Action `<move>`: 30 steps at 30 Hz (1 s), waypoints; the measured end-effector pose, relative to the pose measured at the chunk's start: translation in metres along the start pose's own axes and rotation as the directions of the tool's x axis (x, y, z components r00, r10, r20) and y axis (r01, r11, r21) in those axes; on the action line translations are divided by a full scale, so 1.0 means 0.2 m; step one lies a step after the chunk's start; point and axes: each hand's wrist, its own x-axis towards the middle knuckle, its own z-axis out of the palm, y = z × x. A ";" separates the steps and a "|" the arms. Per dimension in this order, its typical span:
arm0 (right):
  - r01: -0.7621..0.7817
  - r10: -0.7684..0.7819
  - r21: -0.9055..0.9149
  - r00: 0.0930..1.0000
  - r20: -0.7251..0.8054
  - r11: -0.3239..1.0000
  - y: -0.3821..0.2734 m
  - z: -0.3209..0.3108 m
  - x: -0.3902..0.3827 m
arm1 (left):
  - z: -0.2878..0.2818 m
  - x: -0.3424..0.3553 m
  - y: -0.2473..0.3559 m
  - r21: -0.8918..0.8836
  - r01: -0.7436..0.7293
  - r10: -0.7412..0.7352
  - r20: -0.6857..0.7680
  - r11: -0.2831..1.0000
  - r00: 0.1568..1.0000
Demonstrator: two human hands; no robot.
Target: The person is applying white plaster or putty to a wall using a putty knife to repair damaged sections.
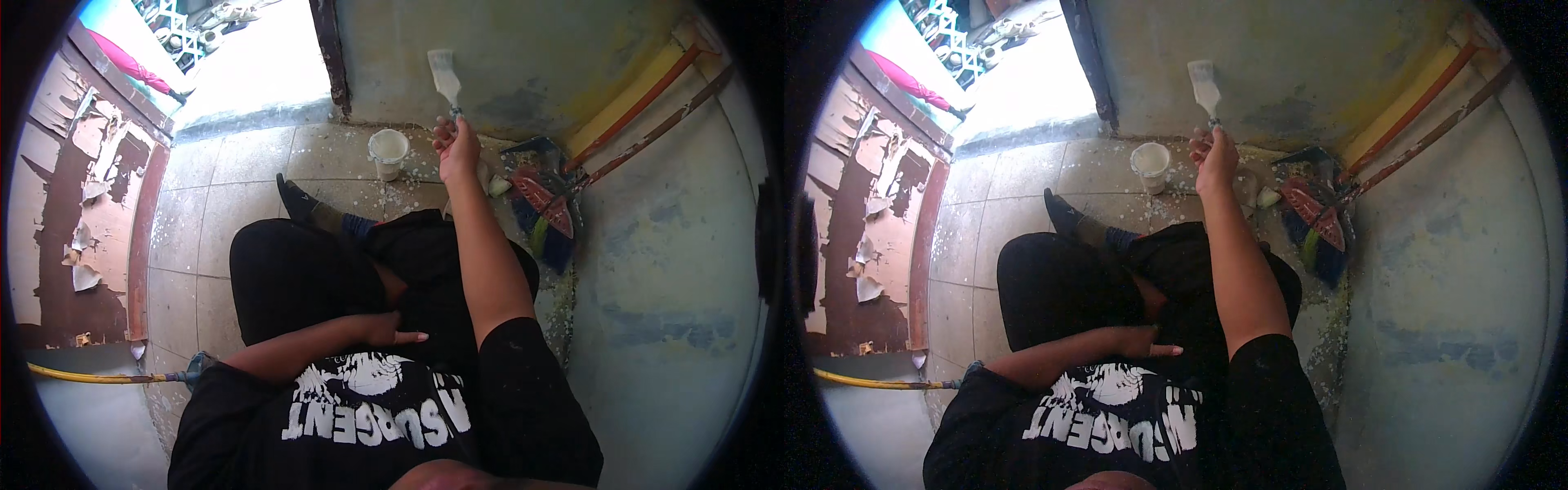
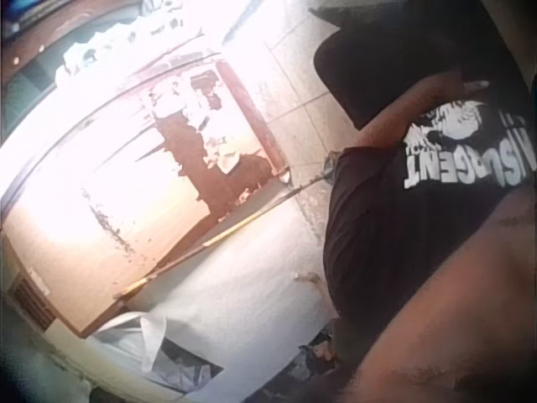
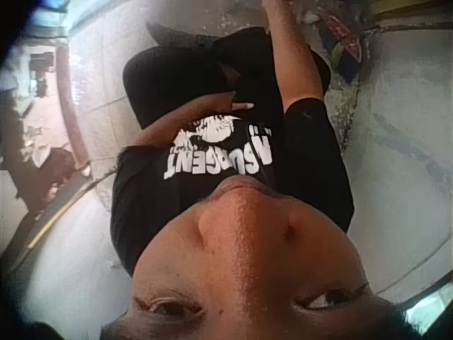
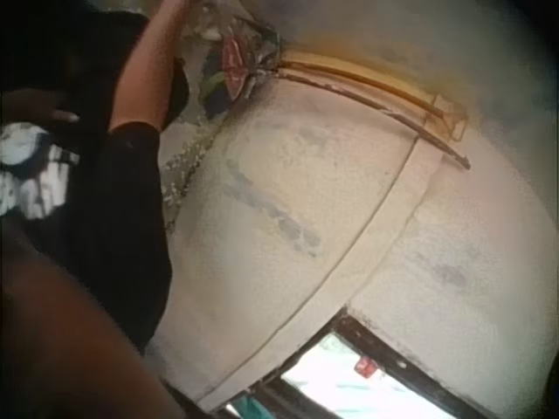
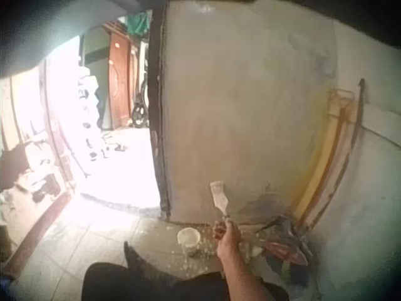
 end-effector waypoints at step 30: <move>-0.081 0.061 0.117 0.985 0.162 0.990 -0.42 0.08 -0.12 | -0.12 -0.07 0.14 0.005 -0.012 0.012 -0.153 1.000 0.988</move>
